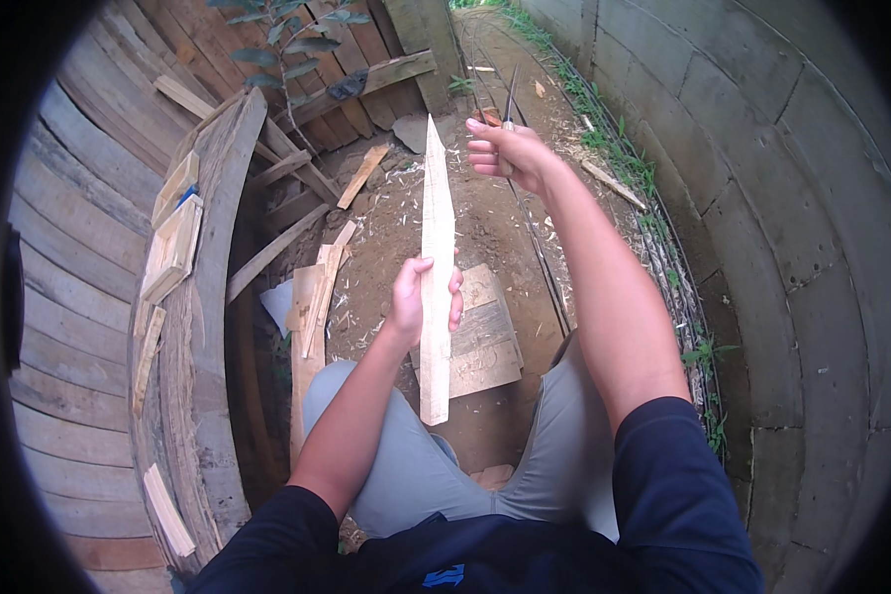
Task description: The person sits on the ground and uses a knife to carve a long wooden plank. They repeatedly shave thin layers from the wood's surface, occasionally pausing to inspect the piece before continuing.
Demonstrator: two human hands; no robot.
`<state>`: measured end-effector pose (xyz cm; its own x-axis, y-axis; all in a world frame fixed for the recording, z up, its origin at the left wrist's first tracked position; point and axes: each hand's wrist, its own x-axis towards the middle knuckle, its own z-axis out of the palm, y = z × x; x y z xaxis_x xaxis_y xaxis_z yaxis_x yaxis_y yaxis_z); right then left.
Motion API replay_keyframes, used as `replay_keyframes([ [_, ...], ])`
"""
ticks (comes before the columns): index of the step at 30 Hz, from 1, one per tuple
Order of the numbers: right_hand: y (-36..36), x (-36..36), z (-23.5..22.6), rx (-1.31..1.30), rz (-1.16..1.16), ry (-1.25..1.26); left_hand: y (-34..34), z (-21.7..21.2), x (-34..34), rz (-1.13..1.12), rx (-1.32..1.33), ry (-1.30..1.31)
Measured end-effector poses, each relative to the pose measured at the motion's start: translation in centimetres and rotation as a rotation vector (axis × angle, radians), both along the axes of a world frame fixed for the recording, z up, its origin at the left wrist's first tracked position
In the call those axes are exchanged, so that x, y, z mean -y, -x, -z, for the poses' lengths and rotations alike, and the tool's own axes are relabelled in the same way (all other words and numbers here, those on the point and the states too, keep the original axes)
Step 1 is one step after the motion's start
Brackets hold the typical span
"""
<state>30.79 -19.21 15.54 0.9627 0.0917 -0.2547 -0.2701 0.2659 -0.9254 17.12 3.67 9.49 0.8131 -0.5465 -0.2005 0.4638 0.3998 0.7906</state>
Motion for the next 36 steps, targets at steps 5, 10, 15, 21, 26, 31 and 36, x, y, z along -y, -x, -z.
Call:
replay_keyframes([
  [5, 0.0, -0.6, -0.2, 0.098, -0.150, -0.216, 0.2, -0.3, -0.3, 0.162, -0.021, 0.242],
  [10, 0.4, -1.5, -1.1, 0.175, -0.117, -0.249, 0.5, -1.0, -0.3, 0.192, -0.005, 0.232],
  [15, 1.2, -2.0, -2.0, 0.193, -0.006, -0.141, 1.0, -2.6, 0.8, 0.062, 0.109, -0.072],
  [21, 1.0, -2.5, -1.7, 0.196, 0.055, -0.092, 0.6, -2.0, 1.5, -0.137, 0.210, -0.478],
  [26, 1.1, -2.0, -1.9, 0.169, 0.072, -0.115, 0.2, -1.0, 1.1, -0.201, 0.223, -0.460],
  [31, 1.3, -1.9, -2.1, 0.150, 0.051, -0.148, 0.4, -1.1, 0.7, -0.157, 0.211, -0.453],
  [36, 1.1, -1.3, -2.0, 0.131, -0.049, -0.198, 0.8, -1.6, 0.9, -0.134, 0.219, -0.444],
])
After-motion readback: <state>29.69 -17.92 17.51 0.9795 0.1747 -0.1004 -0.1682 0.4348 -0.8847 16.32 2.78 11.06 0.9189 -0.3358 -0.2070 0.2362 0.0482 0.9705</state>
